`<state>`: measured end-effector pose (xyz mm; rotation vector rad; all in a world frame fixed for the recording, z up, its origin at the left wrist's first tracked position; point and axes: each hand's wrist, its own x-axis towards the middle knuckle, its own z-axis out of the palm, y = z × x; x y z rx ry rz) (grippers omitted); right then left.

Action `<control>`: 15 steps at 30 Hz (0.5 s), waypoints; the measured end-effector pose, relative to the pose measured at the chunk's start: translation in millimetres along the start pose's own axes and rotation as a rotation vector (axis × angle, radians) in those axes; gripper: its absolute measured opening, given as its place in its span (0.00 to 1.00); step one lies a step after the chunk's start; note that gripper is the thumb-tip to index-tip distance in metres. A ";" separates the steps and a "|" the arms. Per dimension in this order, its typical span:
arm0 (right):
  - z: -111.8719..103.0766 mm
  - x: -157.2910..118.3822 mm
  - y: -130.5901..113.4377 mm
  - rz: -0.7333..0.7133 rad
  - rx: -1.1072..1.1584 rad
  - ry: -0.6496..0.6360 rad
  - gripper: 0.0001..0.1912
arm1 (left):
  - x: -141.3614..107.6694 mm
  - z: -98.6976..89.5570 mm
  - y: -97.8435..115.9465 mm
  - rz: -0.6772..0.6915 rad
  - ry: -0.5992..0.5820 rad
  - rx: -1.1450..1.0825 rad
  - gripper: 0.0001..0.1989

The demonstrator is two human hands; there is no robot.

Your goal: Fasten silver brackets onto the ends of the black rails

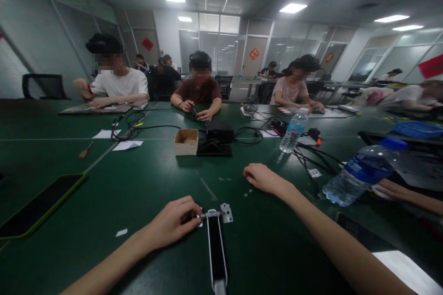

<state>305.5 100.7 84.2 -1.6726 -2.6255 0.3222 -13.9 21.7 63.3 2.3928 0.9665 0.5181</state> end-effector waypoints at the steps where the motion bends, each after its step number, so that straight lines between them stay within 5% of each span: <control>1: 0.3 0.2 -0.4 0.007 -0.003 0.000 0.11 | -0.1 0.1 0.1 0.004 0.002 0.001 0.06; 15: -4.9 -4.2 -9.4 0.018 -0.018 -0.016 0.10 | -0.3 -2.9 4.4 -0.024 -0.020 -0.009 0.06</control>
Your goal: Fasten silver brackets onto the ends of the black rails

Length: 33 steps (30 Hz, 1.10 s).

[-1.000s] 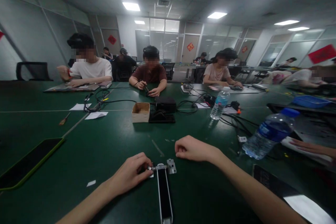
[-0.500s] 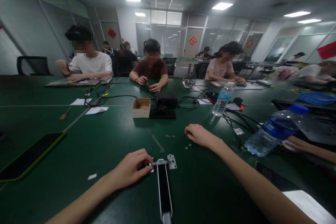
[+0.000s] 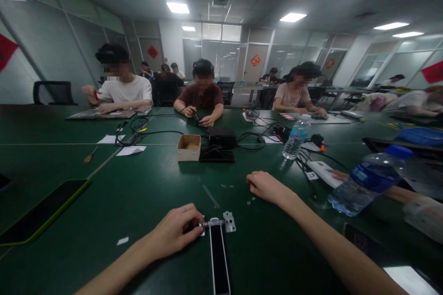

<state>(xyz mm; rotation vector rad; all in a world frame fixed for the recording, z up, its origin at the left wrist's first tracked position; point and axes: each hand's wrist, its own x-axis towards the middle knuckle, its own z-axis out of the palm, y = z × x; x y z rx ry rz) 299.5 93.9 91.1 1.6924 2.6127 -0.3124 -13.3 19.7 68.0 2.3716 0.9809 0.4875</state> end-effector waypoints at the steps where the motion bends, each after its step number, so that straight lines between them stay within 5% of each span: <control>1: 0.1 0.0 -1.3 0.005 -0.001 0.012 0.10 | -0.1 0.0 0.4 -0.001 -0.002 0.001 0.06; 9: -4.5 -3.3 -13.3 -0.026 0.082 0.020 0.09 | 0.2 0.6 -0.7 -0.008 0.000 0.002 0.06; 18: -8.3 -26.3 -59.9 -0.207 0.395 -0.264 0.12 | 0.3 0.5 2.3 0.024 0.028 0.027 0.07; 33: 15.4 -18.5 -74.4 -0.009 0.800 -0.308 0.06 | -0.1 2.2 0.2 0.036 0.031 0.028 0.07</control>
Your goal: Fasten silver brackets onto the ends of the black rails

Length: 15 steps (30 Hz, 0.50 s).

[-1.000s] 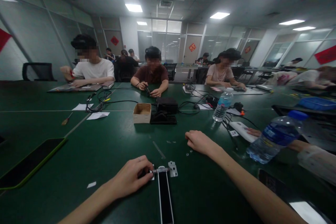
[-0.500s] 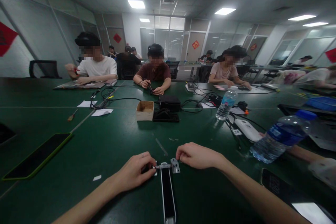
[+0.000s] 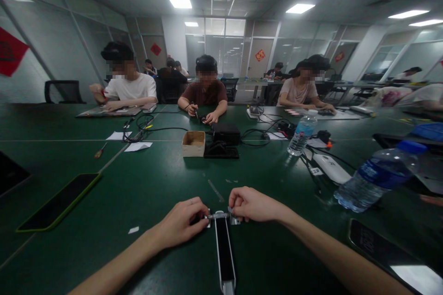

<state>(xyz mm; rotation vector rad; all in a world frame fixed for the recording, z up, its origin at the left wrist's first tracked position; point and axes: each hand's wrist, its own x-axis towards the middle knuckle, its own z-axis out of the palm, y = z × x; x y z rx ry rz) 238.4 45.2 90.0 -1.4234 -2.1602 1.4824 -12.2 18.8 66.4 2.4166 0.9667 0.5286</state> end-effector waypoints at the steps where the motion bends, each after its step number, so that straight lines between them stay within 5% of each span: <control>1: 0.7 0.7 -0.1 0.013 0.027 -0.001 0.05 | -0.1 0.1 -0.1 0.004 0.001 0.001 0.07; 15: -1.5 1.0 -0.5 0.005 0.159 -0.057 0.05 | -0.6 0.3 -0.1 0.001 0.001 0.013 0.07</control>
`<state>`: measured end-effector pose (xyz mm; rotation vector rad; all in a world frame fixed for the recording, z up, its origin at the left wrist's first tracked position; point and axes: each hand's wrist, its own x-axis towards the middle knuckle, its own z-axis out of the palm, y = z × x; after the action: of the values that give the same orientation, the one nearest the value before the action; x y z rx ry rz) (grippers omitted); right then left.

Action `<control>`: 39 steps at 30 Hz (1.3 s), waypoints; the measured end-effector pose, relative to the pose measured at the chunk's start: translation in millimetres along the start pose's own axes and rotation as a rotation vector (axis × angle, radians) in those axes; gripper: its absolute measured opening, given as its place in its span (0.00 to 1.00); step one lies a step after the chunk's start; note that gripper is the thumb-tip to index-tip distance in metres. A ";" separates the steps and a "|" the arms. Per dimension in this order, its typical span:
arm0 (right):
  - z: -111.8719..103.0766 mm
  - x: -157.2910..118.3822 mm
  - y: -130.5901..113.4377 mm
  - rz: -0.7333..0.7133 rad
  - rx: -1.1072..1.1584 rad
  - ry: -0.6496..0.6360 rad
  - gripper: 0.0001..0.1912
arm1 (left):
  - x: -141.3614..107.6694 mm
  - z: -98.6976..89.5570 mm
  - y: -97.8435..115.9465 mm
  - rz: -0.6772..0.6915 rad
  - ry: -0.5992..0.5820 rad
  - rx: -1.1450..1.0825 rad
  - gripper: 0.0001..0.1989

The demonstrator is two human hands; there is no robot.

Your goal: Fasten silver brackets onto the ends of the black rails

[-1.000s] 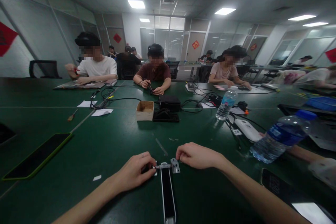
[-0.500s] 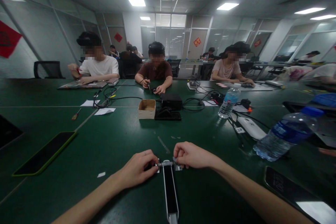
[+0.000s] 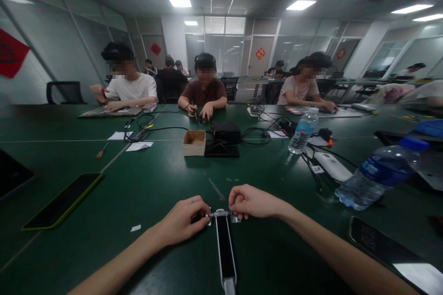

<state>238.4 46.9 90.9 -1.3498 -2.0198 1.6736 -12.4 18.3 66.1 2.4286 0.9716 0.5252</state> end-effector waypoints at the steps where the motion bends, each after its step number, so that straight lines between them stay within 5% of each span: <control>1: -1.4 0.2 1.2 -0.015 -0.012 -0.014 0.06 | -0.1 0.1 -0.2 -0.003 0.000 0.000 0.07; 8: -6.7 1.2 8.8 -0.117 -0.083 -0.064 0.13 | 0.2 -0.6 1.2 0.001 0.004 -0.003 0.06; 29: -9.6 -12.7 -7.6 -0.295 -0.405 0.020 0.12 | 0.4 1.0 -1.0 0.001 -0.001 0.009 0.05; 35: -52.6 -32.5 -12.1 -0.178 -0.631 0.214 0.11 | 1.1 -2.2 1.2 -0.021 -0.026 0.002 0.07; 39: -60.7 -36.6 -8.5 0.016 -0.776 0.206 0.12 | 1.3 -1.6 -0.9 -0.024 -0.035 -0.003 0.07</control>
<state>294.0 62.2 133.1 -1.6466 -2.6327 0.6928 -12.8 20.2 67.1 2.4121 0.9831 0.4746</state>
